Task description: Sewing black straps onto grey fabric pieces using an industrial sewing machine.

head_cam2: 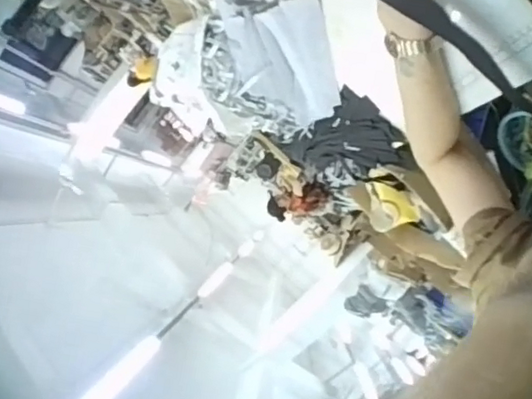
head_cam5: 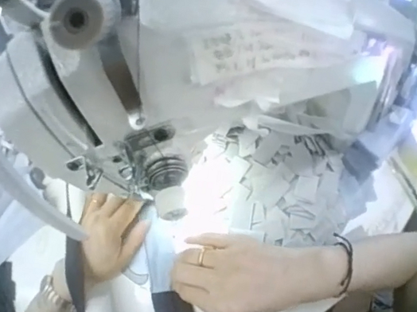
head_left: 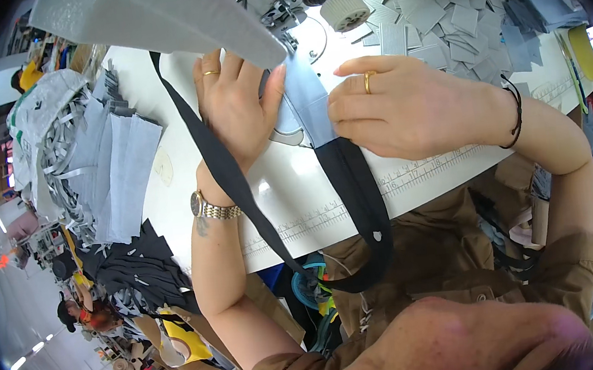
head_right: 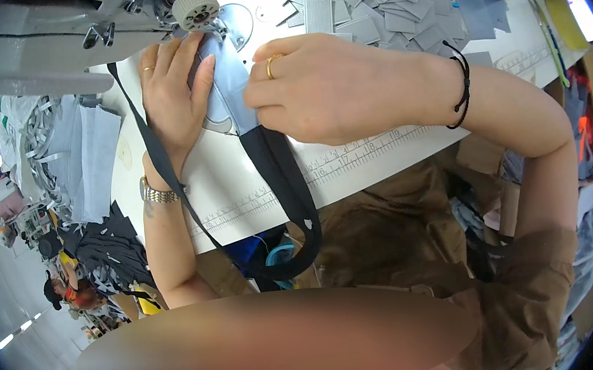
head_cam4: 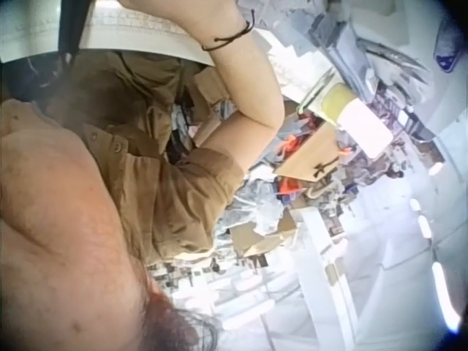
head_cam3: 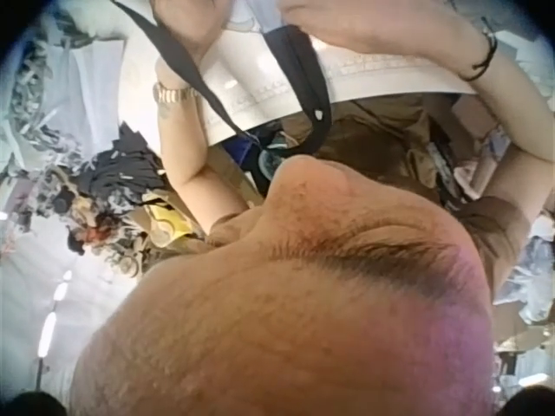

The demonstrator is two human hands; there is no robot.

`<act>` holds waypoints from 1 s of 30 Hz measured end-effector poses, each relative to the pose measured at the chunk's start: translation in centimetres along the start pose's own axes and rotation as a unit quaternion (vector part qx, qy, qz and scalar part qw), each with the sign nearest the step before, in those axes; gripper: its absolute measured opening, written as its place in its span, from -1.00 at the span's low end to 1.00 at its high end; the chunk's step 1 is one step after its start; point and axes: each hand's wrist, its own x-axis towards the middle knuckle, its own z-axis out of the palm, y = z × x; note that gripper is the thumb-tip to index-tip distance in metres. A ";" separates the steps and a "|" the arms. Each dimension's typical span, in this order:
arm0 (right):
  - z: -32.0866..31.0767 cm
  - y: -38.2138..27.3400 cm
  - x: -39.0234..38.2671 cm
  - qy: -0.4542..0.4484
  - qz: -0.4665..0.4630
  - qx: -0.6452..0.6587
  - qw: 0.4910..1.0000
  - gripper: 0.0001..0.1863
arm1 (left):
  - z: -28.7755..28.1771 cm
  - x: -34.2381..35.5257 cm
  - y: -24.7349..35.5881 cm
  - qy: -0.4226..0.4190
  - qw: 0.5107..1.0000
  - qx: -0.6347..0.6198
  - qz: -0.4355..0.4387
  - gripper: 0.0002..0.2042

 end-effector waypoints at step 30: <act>-0.5 1.3 -0.3 -0.117 0.147 -0.075 0.979 -0.46 | -0.9 -0.8 0.8 0.025 0.996 -0.064 -0.051 -0.72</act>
